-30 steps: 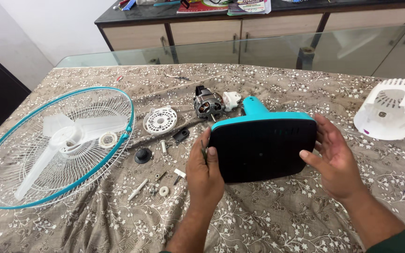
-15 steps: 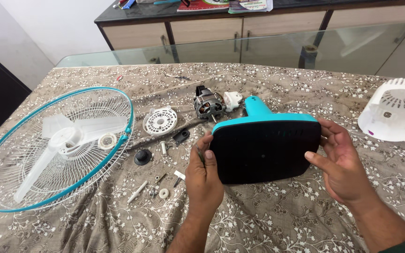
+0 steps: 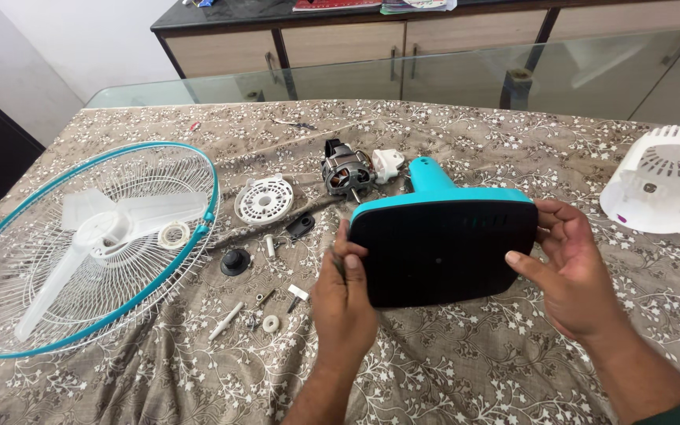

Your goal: The person disassembles an electric fan by removing screws from the base cover, opening the housing, and detaching internal wiring from the switch and capacitor. The fan parts are laid out on a table.

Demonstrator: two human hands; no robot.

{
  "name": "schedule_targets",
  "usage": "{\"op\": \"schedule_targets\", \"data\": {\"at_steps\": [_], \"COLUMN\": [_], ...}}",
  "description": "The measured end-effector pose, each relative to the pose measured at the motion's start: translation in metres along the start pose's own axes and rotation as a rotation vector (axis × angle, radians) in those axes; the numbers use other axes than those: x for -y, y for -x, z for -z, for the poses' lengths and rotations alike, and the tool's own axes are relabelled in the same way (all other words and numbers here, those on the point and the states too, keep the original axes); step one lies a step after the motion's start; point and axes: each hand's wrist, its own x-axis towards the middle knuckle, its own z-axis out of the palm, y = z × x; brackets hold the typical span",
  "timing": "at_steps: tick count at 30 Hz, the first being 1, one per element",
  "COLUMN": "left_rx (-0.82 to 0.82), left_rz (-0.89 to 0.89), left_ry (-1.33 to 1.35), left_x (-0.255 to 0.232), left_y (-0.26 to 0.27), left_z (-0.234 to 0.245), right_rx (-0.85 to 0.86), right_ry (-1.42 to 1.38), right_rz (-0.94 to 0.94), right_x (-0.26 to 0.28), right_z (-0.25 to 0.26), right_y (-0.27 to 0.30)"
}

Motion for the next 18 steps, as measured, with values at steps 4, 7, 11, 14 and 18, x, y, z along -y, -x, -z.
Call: {"op": "schedule_targets", "data": {"at_steps": [4,7,11,14,18], "left_rx": [-0.026,-0.014,-0.016,0.0,0.019], "left_rz": [-0.009,-0.002,0.033,0.078,0.084], "left_ry": [0.11,0.123,0.168,0.149,0.191], "left_x": [-0.003,-0.006,-0.01,-0.011,-0.01], "left_y": [-0.003,-0.002,-0.005,-0.006,-0.008], "left_z": [0.004,0.003,0.004,0.006,0.008], "right_rx": [-0.042,-0.024,-0.029,-0.046,-0.06], "right_ry": [-0.067,-0.146,-0.26,-0.278,-0.259], "right_rz": [-0.05,-0.065,-0.149,-0.193,-0.233], "right_x": [-0.004,-0.007,-0.007,-0.006,-0.003], "right_z": [0.001,0.007,0.014,0.016,0.016], "right_y": [0.002,0.002,-0.001,-0.001,-0.001]}}
